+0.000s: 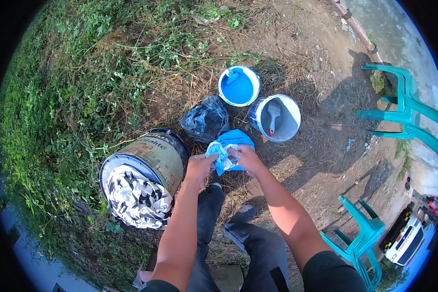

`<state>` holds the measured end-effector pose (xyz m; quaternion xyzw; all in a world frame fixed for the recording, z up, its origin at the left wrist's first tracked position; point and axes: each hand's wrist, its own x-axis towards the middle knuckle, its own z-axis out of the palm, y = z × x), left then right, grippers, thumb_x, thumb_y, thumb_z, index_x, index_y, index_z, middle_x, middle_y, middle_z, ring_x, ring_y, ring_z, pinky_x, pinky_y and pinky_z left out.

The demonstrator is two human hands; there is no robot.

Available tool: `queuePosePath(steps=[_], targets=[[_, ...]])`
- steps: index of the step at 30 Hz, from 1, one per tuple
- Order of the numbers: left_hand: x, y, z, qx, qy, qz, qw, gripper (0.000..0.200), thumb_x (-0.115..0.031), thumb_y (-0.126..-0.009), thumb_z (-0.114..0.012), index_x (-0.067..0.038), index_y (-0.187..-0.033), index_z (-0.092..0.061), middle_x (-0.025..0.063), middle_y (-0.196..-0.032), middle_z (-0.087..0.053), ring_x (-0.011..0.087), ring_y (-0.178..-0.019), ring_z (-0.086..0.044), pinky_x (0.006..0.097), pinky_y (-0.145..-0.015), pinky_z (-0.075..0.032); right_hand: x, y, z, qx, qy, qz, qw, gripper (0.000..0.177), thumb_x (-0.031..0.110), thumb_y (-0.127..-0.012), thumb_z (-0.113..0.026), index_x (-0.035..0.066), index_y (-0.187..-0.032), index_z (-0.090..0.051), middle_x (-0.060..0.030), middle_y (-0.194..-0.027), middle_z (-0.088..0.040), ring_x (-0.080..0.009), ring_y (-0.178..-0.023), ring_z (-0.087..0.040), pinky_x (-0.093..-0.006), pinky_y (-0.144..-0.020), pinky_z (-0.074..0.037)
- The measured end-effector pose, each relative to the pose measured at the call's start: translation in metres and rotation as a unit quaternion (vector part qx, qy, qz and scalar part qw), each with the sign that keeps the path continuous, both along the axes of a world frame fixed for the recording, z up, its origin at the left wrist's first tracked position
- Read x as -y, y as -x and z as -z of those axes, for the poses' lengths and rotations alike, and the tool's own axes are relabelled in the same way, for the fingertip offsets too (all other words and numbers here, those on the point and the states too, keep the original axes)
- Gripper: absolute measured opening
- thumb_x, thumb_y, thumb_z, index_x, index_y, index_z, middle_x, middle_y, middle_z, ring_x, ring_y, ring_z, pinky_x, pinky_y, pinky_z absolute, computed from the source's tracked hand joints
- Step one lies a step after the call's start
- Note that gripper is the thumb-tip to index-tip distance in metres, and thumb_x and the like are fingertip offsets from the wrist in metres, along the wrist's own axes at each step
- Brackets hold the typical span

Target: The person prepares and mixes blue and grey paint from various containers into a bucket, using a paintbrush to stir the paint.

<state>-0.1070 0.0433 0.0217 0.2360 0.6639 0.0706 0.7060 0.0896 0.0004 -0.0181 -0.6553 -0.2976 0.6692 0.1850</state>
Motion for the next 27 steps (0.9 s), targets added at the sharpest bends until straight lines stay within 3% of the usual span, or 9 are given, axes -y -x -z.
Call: queuePosePath(steps=[2,4,6,7,10,14,16,22,27], targets=[[0.004,-0.007,-0.003,-0.029,-0.067,0.03,0.997,0.021,-0.02,-0.093,-0.071,0.0,-0.088,-0.074,0.0049,-0.078,-0.07,0.0163,-0.068,-0.065,0.0354,-0.069,-0.053,-0.002,0.008,0.003,-0.246,0.121,0.242,0.931,0.038,0.035,-0.096,-0.07,0.004,-0.118,-0.067,-0.0047,-0.098,-0.068,-0.017,-0.085,-0.066,-0.035,-0.071,-0.054],[0.005,-0.013,-0.005,-0.061,-0.137,0.057,0.987,0.023,-0.022,-0.09,-0.074,0.001,-0.087,-0.075,0.0068,-0.075,-0.071,0.0173,-0.066,-0.066,0.0361,-0.067,-0.053,-0.019,0.014,-0.023,-0.228,0.129,0.221,0.939,0.039,0.032,-0.094,-0.072,0.005,-0.122,-0.063,-0.0053,-0.104,-0.067,-0.0184,-0.09,-0.066,-0.0364,-0.071,-0.055],[0.004,-0.018,-0.005,-0.165,-0.28,0.269,0.907,0.033,-0.029,-0.083,-0.079,0.004,-0.088,-0.073,0.0168,-0.071,-0.07,0.0283,-0.07,-0.071,0.0387,-0.066,-0.053,-0.028,0.015,-0.026,-0.213,0.136,0.203,0.946,0.043,0.029,-0.093,-0.073,0.006,-0.126,-0.06,-0.0058,-0.109,-0.065,-0.0197,-0.095,-0.066,-0.0378,-0.071,-0.056],[0.003,-0.024,-0.005,-0.195,-0.315,0.308,0.876,0.03,-0.03,-0.083,-0.079,-0.002,-0.095,-0.077,0.0138,-0.07,-0.069,0.0184,-0.065,-0.067,0.0346,-0.066,-0.053,-0.029,0.013,-0.016,-0.203,0.137,0.212,0.946,0.04,0.026,-0.092,-0.074,0.007,-0.124,-0.06,-0.0061,-0.109,-0.065,-0.0196,-0.095,-0.066,-0.037,-0.071,-0.057],[-0.016,-0.035,-0.028,-0.136,-0.218,0.238,0.937,0.03,-0.029,-0.086,-0.076,0.0,-0.092,-0.076,0.011,-0.071,-0.069,0.0175,-0.067,-0.067,0.0339,-0.065,-0.052,-0.032,0.0,-0.004,-0.238,0.123,0.267,0.926,0.033,0.013,-0.088,-0.073,0.006,-0.118,-0.062,-0.0069,-0.103,-0.067,-0.021,-0.091,-0.068,-0.0351,-0.068,-0.058],[-0.026,-0.011,0.043,-0.129,-0.205,0.055,0.969,0.028,-0.024,-0.09,-0.071,0.002,-0.101,-0.071,0.0092,-0.087,-0.073,0.0173,-0.074,-0.066,0.0319,-0.071,-0.051,-0.035,-0.026,-0.015,-0.34,0.122,0.266,0.894,0.024,0.002,-0.085,-0.066,0.0,-0.108,-0.064,-0.0141,-0.095,-0.07,-0.0286,-0.083,-0.072,-0.0391,-0.071,-0.061],[-0.047,-0.002,0.07,-0.23,-0.155,0.092,0.956,0.045,-0.026,-0.085,-0.072,-0.001,-0.122,-0.066,0.0196,-0.119,-0.069,0.0313,-0.108,-0.066,0.0399,-0.094,-0.051,-0.031,-0.041,-0.012,-0.47,0.113,0.255,0.837,0.019,0.001,-0.085,-0.064,0.0,-0.105,-0.065,-0.0155,-0.096,-0.072,-0.0291,-0.086,-0.074,-0.0412,-0.075,-0.062],[-0.094,0.001,0.141,-0.432,-0.362,0.303,0.769,0.07,-0.025,-0.083,-0.073,-0.008,-0.146,-0.047,0.0179,-0.141,-0.057,0.0375,-0.132,-0.053,0.0517,-0.111,-0.037,-0.001,-0.051,0.027,-0.331,0.141,0.262,0.895,0.019,0.007,-0.087,-0.067,0.006,-0.105,-0.06,-0.0088,-0.102,-0.067,-0.0215,-0.09,-0.069,-0.039,-0.085,-0.058],[-0.11,-0.007,0.129,-0.356,-0.071,0.389,0.847,0.064,-0.023,-0.083,-0.072,-0.011,-0.143,-0.054,0.0165,-0.135,-0.063,0.0354,-0.128,-0.058,0.052,-0.111,-0.036,0.021,-0.051,0.046,-0.401,0.145,0.332,0.842,0.028,0.011,-0.089,-0.063,0.004,-0.116,-0.058,-0.0099,-0.105,-0.067,-0.0219,-0.095,-0.068,-0.039,-0.086,-0.058]])
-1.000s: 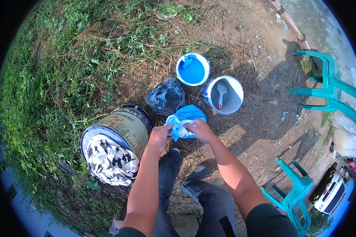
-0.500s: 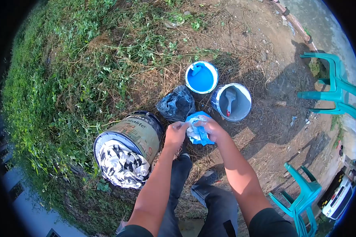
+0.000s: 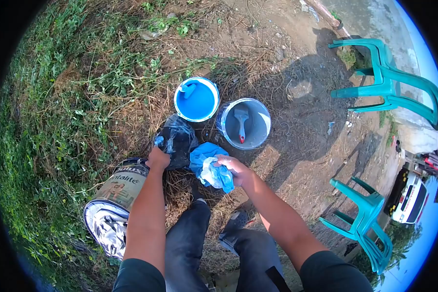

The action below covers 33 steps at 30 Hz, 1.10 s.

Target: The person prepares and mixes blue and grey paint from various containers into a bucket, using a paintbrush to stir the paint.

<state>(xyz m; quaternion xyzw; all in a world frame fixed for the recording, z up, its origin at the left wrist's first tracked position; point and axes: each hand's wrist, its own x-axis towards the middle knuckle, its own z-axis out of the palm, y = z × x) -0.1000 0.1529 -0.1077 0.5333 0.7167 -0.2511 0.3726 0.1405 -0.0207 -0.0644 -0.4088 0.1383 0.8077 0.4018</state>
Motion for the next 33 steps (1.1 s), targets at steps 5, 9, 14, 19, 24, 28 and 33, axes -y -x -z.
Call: queuePosePath(steps=[5,9,14,19,24,28,33], targets=[[0.04,0.011,-0.045,0.08,-0.104,0.012,0.991,0.046,-0.01,-0.082,-0.068,-0.014,-0.127,-0.069,0.0146,-0.132,-0.064,0.036,-0.125,-0.058,0.0502,-0.107,-0.04,0.029,0.014,0.016,-0.017,-0.082,0.018,0.996,0.059,0.022,-0.089,-0.07,0.001,-0.139,-0.047,-0.0086,-0.107,-0.066,-0.0215,-0.099,-0.068,-0.0389,-0.087,-0.058],[0.084,0.021,-0.094,0.075,-0.219,0.131,0.964,0.047,0.002,-0.075,-0.069,-0.011,-0.121,-0.072,0.0129,-0.126,-0.057,0.0374,-0.118,-0.053,0.0501,-0.101,-0.044,0.051,0.015,-0.043,0.057,-0.064,0.105,0.991,0.053,0.012,-0.09,-0.066,-0.001,-0.138,-0.048,-0.0074,-0.1,-0.067,-0.0186,-0.092,-0.07,-0.0349,-0.081,-0.059],[0.13,0.034,-0.146,0.053,-0.236,0.123,0.962,0.046,0.007,-0.077,-0.065,-0.008,-0.12,-0.071,0.0193,-0.129,-0.051,0.0382,-0.117,-0.051,0.0455,-0.104,-0.043,0.048,0.001,-0.14,0.075,-0.081,0.119,0.987,0.039,0.008,-0.083,-0.062,-0.001,-0.121,-0.058,-0.0136,-0.104,-0.067,-0.0252,-0.084,-0.069,-0.038,-0.077,-0.06],[0.168,0.054,-0.17,0.12,-0.34,0.043,0.932,0.046,0.015,-0.078,-0.054,0.0,-0.119,-0.067,0.0277,-0.135,-0.046,0.0488,-0.119,-0.051,0.0496,-0.105,-0.043,0.061,0.005,-0.165,0.056,-0.123,0.145,0.98,0.038,0.006,-0.086,-0.057,-0.003,-0.123,-0.056,-0.0132,-0.099,-0.066,-0.0249,-0.084,-0.069,-0.0395,-0.074,-0.06],[0.188,0.066,-0.171,0.159,-0.319,0.03,0.934,0.041,0.017,-0.076,-0.05,0.003,-0.112,-0.062,0.0279,-0.131,-0.044,0.0497,-0.117,-0.05,0.0499,-0.102,-0.042,0.024,0.025,-0.205,0.046,-0.165,0.154,0.973,0.035,0.012,-0.091,-0.056,-0.001,-0.122,-0.055,-0.015,-0.103,-0.066,-0.0245,-0.082,-0.069,-0.0393,-0.069,-0.06],[0.187,0.071,-0.174,0.246,-0.345,-0.002,0.906,0.035,0.012,-0.079,-0.055,0.002,-0.112,-0.061,0.0234,-0.127,-0.045,0.0455,-0.116,-0.051,0.0489,-0.1,-0.043,0.011,0.065,-0.165,0.155,-0.134,0.084,0.975,0.026,0.002,-0.088,-0.056,-0.002,-0.112,-0.063,-0.0098,-0.098,-0.069,-0.017,-0.084,-0.069,-0.032,-0.078,-0.056],[0.183,0.069,-0.185,0.406,-0.286,-0.193,0.846,0.028,0.007,-0.083,-0.06,0.0,-0.11,-0.063,0.017,-0.122,-0.047,0.0329,-0.114,-0.053,0.0379,-0.09,-0.05,-0.004,0.082,-0.111,0.062,-0.1,0.128,0.985,0.025,0.0,-0.092,-0.055,-0.003,-0.115,-0.063,-0.0115,-0.1,-0.071,-0.0212,-0.089,-0.071,-0.0361,-0.083,-0.059]])
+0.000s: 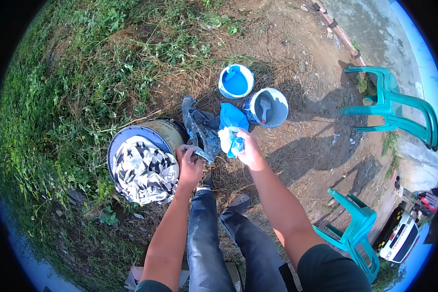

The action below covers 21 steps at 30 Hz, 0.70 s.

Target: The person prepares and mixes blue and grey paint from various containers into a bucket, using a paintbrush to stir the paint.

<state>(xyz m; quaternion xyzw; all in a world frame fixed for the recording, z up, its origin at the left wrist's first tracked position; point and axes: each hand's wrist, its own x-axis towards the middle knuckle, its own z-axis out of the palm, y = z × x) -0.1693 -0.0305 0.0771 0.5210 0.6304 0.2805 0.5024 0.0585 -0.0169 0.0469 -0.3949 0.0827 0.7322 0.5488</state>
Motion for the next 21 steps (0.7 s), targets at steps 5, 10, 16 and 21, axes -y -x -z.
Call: queuePosePath(steps=[5,10,16,21], targets=[[0.001,0.004,0.002,0.148,0.013,-0.029,0.988,0.01,-0.003,-0.094,-0.063,0.001,-0.103,-0.061,0.0065,-0.105,-0.056,0.0122,-0.09,-0.055,0.0228,-0.071,-0.044,-0.015,0.032,0.008,0.137,0.022,0.004,0.99,0.023,0.01,-0.093,-0.067,0.003,-0.115,-0.064,-0.0062,-0.103,-0.071,-0.0163,-0.092,-0.069,-0.032,-0.083,-0.057],[-0.011,-0.014,-0.01,0.179,0.059,-0.118,0.975,0.036,-0.006,-0.089,-0.075,-0.001,-0.116,-0.051,0.0043,-0.098,-0.061,0.0089,-0.088,-0.058,0.0249,-0.078,-0.048,-0.024,0.053,0.021,0.293,0.063,0.042,0.953,0.041,0.019,-0.092,-0.077,0.002,-0.125,-0.058,-0.0043,-0.107,-0.068,-0.0118,-0.094,-0.065,-0.0305,-0.084,-0.054],[-0.023,-0.028,0.007,0.201,0.093,-0.218,0.951,0.061,-0.007,-0.087,-0.076,0.003,-0.131,-0.034,0.0212,-0.13,-0.055,0.0215,-0.11,-0.059,0.0334,-0.093,-0.051,-0.02,0.078,0.028,0.229,0.003,0.067,0.971,0.049,0.005,-0.089,-0.078,-0.001,-0.126,-0.046,-0.0106,-0.109,-0.067,-0.0163,-0.094,-0.067,-0.0268,-0.079,-0.054],[-0.04,-0.027,0.016,0.113,0.169,-0.229,0.952,0.069,-0.011,-0.082,-0.077,0.005,-0.134,-0.034,0.0253,-0.138,-0.05,0.0256,-0.116,-0.057,0.0363,-0.097,-0.049,-0.016,0.084,-0.003,0.281,0.096,-0.106,0.949,0.049,-0.003,-0.088,-0.07,0.003,-0.13,-0.045,-0.0103,-0.116,-0.064,-0.018,-0.1,-0.065,-0.0341,-0.079,-0.057]])
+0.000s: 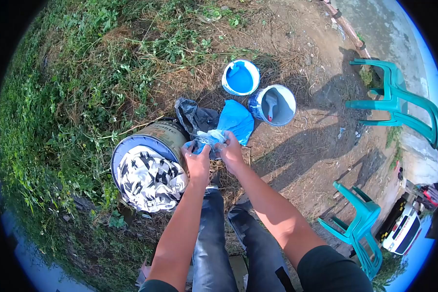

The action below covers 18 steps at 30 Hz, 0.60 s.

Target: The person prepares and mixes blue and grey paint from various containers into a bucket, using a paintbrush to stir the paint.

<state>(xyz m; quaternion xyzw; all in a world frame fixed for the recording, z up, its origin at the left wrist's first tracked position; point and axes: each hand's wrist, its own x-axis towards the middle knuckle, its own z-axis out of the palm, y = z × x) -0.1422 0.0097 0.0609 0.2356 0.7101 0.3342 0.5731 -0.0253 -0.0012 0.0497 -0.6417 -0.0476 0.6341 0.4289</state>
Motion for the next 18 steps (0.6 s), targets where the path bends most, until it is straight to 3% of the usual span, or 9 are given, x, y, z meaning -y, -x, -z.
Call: queuePosePath(steps=[1,3,6,9,10,12,13,17,18], targets=[[-0.004,-0.001,0.0,-0.033,0.026,0.04,0.998,0.071,-0.013,-0.081,-0.078,0.005,-0.134,-0.035,0.0255,-0.138,-0.049,0.0256,-0.116,-0.056,0.0362,-0.097,-0.049,0.008,-0.001,0.009,-0.008,-0.02,-0.026,0.999,0.051,-0.005,-0.088,-0.068,0.003,-0.132,-0.044,-0.0102,-0.118,-0.062,-0.0184,-0.103,-0.064,-0.0343,-0.082,-0.056],[-0.008,-0.004,0.006,-0.004,0.04,0.02,0.999,0.075,-0.018,-0.078,-0.081,0.005,-0.134,-0.037,0.0265,-0.137,-0.051,0.0276,-0.114,-0.059,0.0363,-0.094,-0.051,0.019,-0.009,0.021,-0.02,-0.034,-0.047,0.998,0.059,-0.008,-0.085,-0.065,0.002,-0.138,-0.04,-0.0109,-0.125,-0.058,-0.0195,-0.11,-0.061,-0.0344,-0.089,-0.054],[-0.021,-0.002,0.004,-0.138,0.064,0.176,0.973,0.083,-0.023,-0.073,-0.085,0.004,-0.136,-0.038,0.0229,-0.12,-0.064,0.0275,-0.105,-0.066,0.038,-0.088,-0.054,0.033,-0.02,0.02,-0.083,-0.101,-0.115,0.985,0.073,-0.006,-0.083,-0.069,0.001,-0.146,-0.032,-0.0124,-0.137,-0.051,-0.0203,-0.119,-0.057,-0.0362,-0.094,-0.051],[-0.027,-0.012,-0.004,-0.21,0.103,0.255,0.938,0.089,-0.028,-0.069,-0.087,0.004,-0.137,-0.038,0.0236,-0.117,-0.065,0.0287,-0.106,-0.067,0.0387,-0.09,-0.054,0.032,-0.017,-0.007,-0.037,-0.098,-0.142,0.984,0.079,-0.006,-0.083,-0.071,0.0,-0.149,-0.029,-0.0137,-0.134,-0.055,-0.021,-0.116,-0.059,-0.0358,-0.094,-0.051],[-0.024,-0.016,0.001,-0.292,0.072,0.301,0.905,0.093,-0.031,-0.067,-0.086,0.004,-0.138,-0.038,0.0229,-0.115,-0.066,0.0301,-0.103,-0.068,0.0403,-0.089,-0.054,0.033,-0.016,-0.001,-0.038,-0.098,-0.14,0.985,0.079,-0.006,-0.083,-0.071,0.0,-0.149,-0.029,-0.0137,-0.134,-0.055,-0.021,-0.116,-0.059,-0.0358,-0.094,-0.051],[-0.025,-0.02,0.007,-0.292,0.074,0.299,0.905,0.091,-0.029,-0.068,-0.086,0.003,-0.138,-0.037,0.022,-0.114,-0.067,0.029,-0.102,-0.068,0.0398,-0.088,-0.054,0.034,-0.017,0.02,0.117,-0.091,-0.196,0.969,0.071,-0.003,-0.085,-0.071,-0.004,-0.147,-0.037,-0.0156,-0.125,-0.063,-0.0212,-0.11,-0.063,-0.0345,-0.093,-0.051],[-0.026,-0.021,0.011,-0.292,0.076,0.297,0.906,0.09,-0.028,-0.07,-0.085,0.002,-0.139,-0.036,0.0211,-0.113,-0.068,0.0279,-0.102,-0.068,0.0393,-0.087,-0.055,0.033,-0.018,0.029,0.116,-0.091,-0.194,0.97,0.071,-0.003,-0.085,-0.071,-0.004,-0.147,-0.037,-0.0156,-0.125,-0.063,-0.0212,-0.11,-0.063,-0.0345,-0.093,-0.051],[-0.038,-0.015,0.025,-0.219,0.096,0.258,0.936,0.08,-0.023,-0.077,-0.081,0.0,-0.139,-0.036,0.02,-0.11,-0.07,0.0265,-0.1,-0.069,0.0367,-0.085,-0.055,0.027,-0.025,0.042,0.142,-0.093,-0.153,0.974,0.043,-0.004,-0.087,-0.066,-0.007,-0.13,-0.058,-0.0168,-0.108,-0.07,-0.0198,-0.101,-0.067,-0.034,-0.087,-0.052],[-0.042,-0.016,0.022,-0.169,0.102,0.204,0.959,0.076,-0.019,-0.08,-0.078,-0.001,-0.14,-0.035,0.0198,-0.109,-0.07,0.0256,-0.1,-0.069,0.0359,-0.083,-0.055,0.026,-0.025,0.04,0.169,-0.09,-0.16,0.968,0.036,-0.005,-0.088,-0.063,-0.008,-0.124,-0.063,-0.0169,-0.106,-0.071,-0.019,-0.099,-0.067,-0.0339,-0.085,-0.052]])
